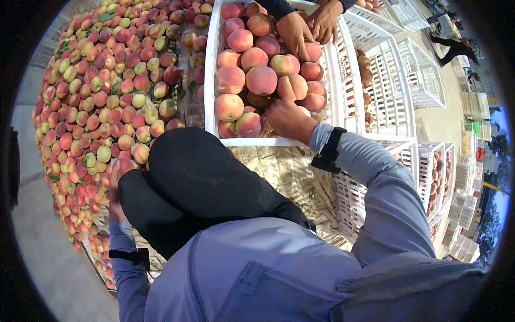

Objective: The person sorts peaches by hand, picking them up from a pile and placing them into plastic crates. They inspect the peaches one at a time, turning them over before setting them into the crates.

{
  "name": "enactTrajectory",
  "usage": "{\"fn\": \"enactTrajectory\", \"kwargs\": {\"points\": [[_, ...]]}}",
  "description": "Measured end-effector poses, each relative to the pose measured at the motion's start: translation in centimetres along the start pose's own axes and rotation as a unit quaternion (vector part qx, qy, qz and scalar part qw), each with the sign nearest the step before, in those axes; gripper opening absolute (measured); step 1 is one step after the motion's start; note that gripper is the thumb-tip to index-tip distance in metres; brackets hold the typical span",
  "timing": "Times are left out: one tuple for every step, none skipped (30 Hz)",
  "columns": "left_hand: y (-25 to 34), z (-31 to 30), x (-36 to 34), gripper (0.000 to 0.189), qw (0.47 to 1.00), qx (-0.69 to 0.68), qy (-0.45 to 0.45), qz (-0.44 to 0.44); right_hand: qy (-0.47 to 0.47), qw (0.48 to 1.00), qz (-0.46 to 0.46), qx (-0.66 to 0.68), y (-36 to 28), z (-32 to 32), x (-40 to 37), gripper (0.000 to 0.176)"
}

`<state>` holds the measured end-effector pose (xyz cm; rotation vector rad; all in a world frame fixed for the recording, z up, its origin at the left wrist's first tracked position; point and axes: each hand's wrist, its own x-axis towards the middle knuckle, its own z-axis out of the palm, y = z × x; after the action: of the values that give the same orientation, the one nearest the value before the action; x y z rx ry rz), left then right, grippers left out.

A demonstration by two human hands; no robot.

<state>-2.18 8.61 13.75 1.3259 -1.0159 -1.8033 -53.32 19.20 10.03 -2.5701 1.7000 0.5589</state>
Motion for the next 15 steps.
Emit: {"fn": "enactTrajectory", "kwargs": {"points": [[-0.6,-0.5,-0.5,0.054,0.996,0.068,-0.016,0.047,-0.004,1.0,-0.011,-0.019,0.1,0.5,0.2,0.033],[-0.9,-0.8,-0.9,0.056,0.984,0.143,-0.028,0.101,-0.029,1.0,-0.007,0.003,0.2,0.1,0.5,0.033],[-1.2,-1.2,-1.3,0.058,0.965,0.21,-0.032,0.151,-0.055,0.998,-0.004,0.026,0.3,-0.6,0.8,0.033],[-1.5,-1.5,-1.8,0.06,0.944,0.265,-0.035,0.193,-0.08,0.996,-0.002,0.048,0.4,-1.0,1.2,0.034],[-1.5,-1.6,-2.3,0.061,0.925,0.306,-0.036,0.224,-0.049,0.997,-0.011,0.055,0.5,-0.7,1.1,0.033],[-1.7,-1.8,-2.5,0.063,0.91,0.333,-0.035,0.243,-0.019,0.998,-0.017,0.062,0.7,-0.3,0.8,0.032],[-2.0,-2.1,-2.4,0.065,0.904,0.344,-0.036,0.252,0.012,0.997,-0.023,0.07,0.9,0.1,0.5,0.031],[-2.5,-2.4,-2.5,0.068,0.901,0.347,-0.039,0.258,0.031,0.997,-0.027,0.073,0.9,0.0,0.4,0.027],[-3.2,-3.4,-2.2,0.067,0.912,0.327,-0.046,0.244,0.052,0.995,-0.03,0.076,0.8,-0.1,0.4,0.022],[-3.8,-4.4,-2.0,0.066,0.922,0.307,-0.053,0.23,0.072,0.994,-0.034,0.078,0.7,-0.1,0.3,0.019],[-3.9,-4.7,-1.8,0.065,0.931,0.287,-0.059,0.216,0.079,0.992,-0.03,0.092,0.7,-0.3,0.2,0.019],[-4.1,-4.9,-1.7,0.061,0.94,0.265,-0.05,0.208,0.085,0.99,-0.027,0.106,0.6,-0.5,0.1,0.019],[-4.3,-5.1,-1.8,0.056,0.949,0.242,-0.041,0.198,0.091,0.988,-0.024,0.121,0.6,-0.6,0.0,0.02],[-4.3,-5.0,-1.9,0.052,0.957,0.22,-0.032,0.189,0.089,0.985,-0.034,0.141,0.7,-0.4,-0.1,0.021],[-4.4,-4.8,-1.9,0.049,0.964,0.197,-0.024,0.18,0.086,0.982,-0.043,0.162,0.9,-0.2,-0.2,0.022]]}}
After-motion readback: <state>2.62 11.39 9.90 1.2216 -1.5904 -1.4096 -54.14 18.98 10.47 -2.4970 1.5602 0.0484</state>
